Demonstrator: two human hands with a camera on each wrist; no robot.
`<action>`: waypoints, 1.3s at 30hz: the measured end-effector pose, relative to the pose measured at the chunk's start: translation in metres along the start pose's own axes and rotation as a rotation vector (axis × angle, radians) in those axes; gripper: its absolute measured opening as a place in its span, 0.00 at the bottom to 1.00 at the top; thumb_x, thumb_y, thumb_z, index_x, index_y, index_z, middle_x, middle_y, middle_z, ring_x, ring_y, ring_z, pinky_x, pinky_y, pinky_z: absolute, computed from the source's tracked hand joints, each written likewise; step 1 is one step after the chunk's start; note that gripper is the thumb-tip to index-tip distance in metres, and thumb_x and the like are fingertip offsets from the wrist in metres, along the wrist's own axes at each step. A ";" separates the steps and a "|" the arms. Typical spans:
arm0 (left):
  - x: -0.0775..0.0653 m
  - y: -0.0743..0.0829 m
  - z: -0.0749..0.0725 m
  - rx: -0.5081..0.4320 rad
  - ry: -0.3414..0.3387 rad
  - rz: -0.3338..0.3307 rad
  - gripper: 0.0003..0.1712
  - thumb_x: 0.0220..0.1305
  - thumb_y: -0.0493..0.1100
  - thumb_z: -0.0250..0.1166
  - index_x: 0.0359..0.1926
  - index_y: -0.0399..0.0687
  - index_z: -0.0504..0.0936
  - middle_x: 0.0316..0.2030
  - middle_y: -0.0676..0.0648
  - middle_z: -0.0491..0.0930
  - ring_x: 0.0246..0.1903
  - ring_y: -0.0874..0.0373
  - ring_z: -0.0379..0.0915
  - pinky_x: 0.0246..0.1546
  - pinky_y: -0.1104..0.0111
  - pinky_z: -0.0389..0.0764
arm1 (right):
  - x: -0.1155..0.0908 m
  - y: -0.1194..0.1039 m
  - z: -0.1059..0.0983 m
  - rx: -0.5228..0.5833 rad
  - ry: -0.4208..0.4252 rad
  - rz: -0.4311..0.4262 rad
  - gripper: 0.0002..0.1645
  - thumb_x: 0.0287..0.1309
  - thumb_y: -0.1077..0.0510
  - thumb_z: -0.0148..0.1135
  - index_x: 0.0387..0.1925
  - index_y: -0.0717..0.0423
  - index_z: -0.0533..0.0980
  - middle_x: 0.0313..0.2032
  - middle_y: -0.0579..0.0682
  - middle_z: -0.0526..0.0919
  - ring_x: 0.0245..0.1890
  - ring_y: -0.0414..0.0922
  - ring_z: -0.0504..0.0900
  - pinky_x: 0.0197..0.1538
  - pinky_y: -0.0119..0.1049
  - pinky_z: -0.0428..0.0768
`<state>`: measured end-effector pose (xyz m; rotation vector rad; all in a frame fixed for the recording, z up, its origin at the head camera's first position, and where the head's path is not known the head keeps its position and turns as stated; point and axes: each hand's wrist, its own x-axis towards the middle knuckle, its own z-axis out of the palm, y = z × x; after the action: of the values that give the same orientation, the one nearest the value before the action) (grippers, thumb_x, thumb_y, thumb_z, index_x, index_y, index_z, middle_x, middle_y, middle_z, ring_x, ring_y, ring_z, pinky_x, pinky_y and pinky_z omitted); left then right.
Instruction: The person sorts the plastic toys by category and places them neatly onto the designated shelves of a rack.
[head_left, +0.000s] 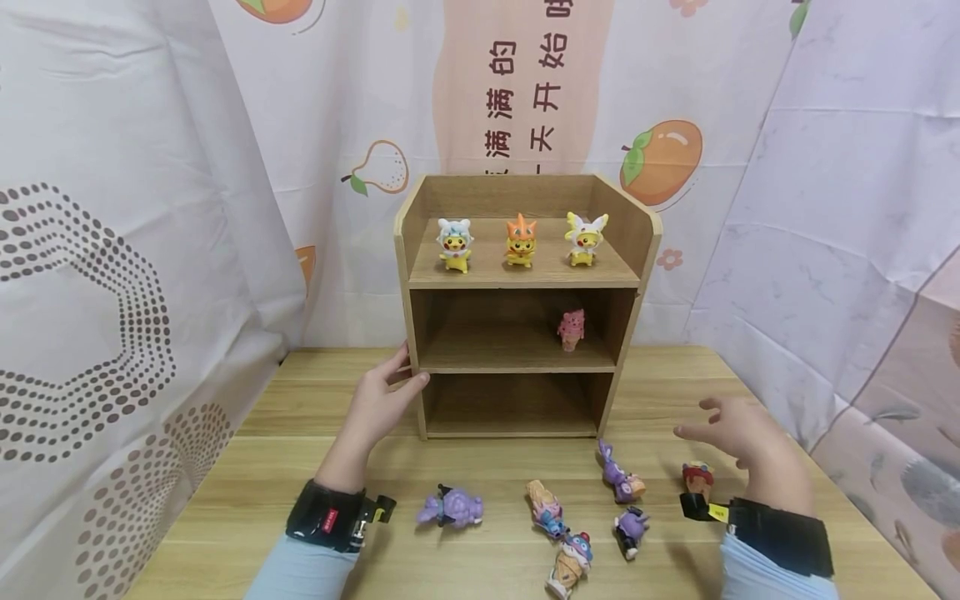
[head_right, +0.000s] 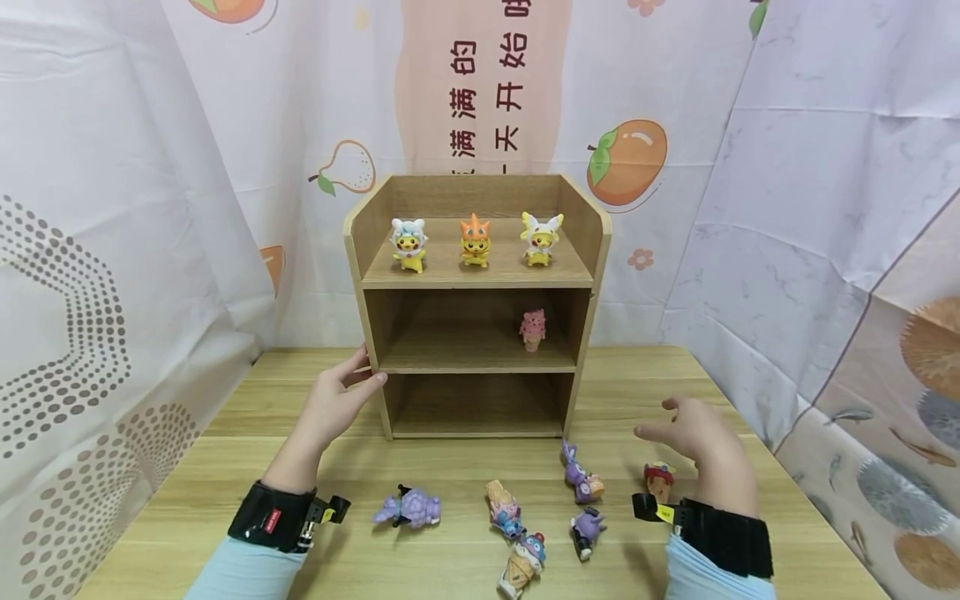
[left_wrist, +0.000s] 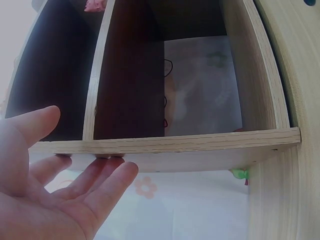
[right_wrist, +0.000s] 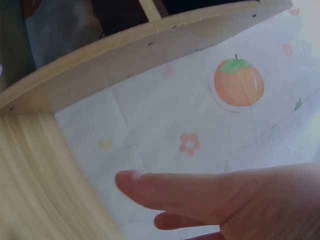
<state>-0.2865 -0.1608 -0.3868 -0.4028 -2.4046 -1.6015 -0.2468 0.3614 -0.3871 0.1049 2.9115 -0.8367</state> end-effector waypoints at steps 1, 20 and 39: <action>0.000 0.000 0.000 0.000 0.001 0.002 0.39 0.70 0.46 0.68 0.76 0.43 0.64 0.70 0.37 0.68 0.62 0.40 0.74 0.53 0.52 0.82 | 0.001 0.001 0.001 0.002 -0.019 0.009 0.61 0.54 0.31 0.71 0.67 0.75 0.61 0.58 0.81 0.70 0.50 0.73 0.77 0.32 0.54 0.86; 0.000 0.000 -0.001 -0.002 -0.001 0.018 0.39 0.71 0.46 0.67 0.76 0.43 0.64 0.69 0.36 0.69 0.62 0.39 0.74 0.55 0.50 0.81 | 0.012 0.020 0.019 0.133 -0.175 0.129 0.57 0.51 0.38 0.78 0.64 0.75 0.64 0.49 0.74 0.77 0.42 0.62 0.82 0.34 0.55 0.84; 0.000 0.000 0.000 0.006 0.000 0.003 0.39 0.70 0.46 0.68 0.77 0.45 0.64 0.70 0.38 0.69 0.62 0.41 0.74 0.54 0.52 0.81 | 0.008 0.020 0.035 0.219 -0.241 0.139 0.21 0.61 0.60 0.71 0.47 0.68 0.71 0.21 0.54 0.81 0.22 0.47 0.81 0.30 0.40 0.80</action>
<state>-0.2863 -0.1610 -0.3866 -0.4047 -2.4070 -1.5925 -0.2494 0.3601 -0.4279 0.2070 2.5508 -1.0597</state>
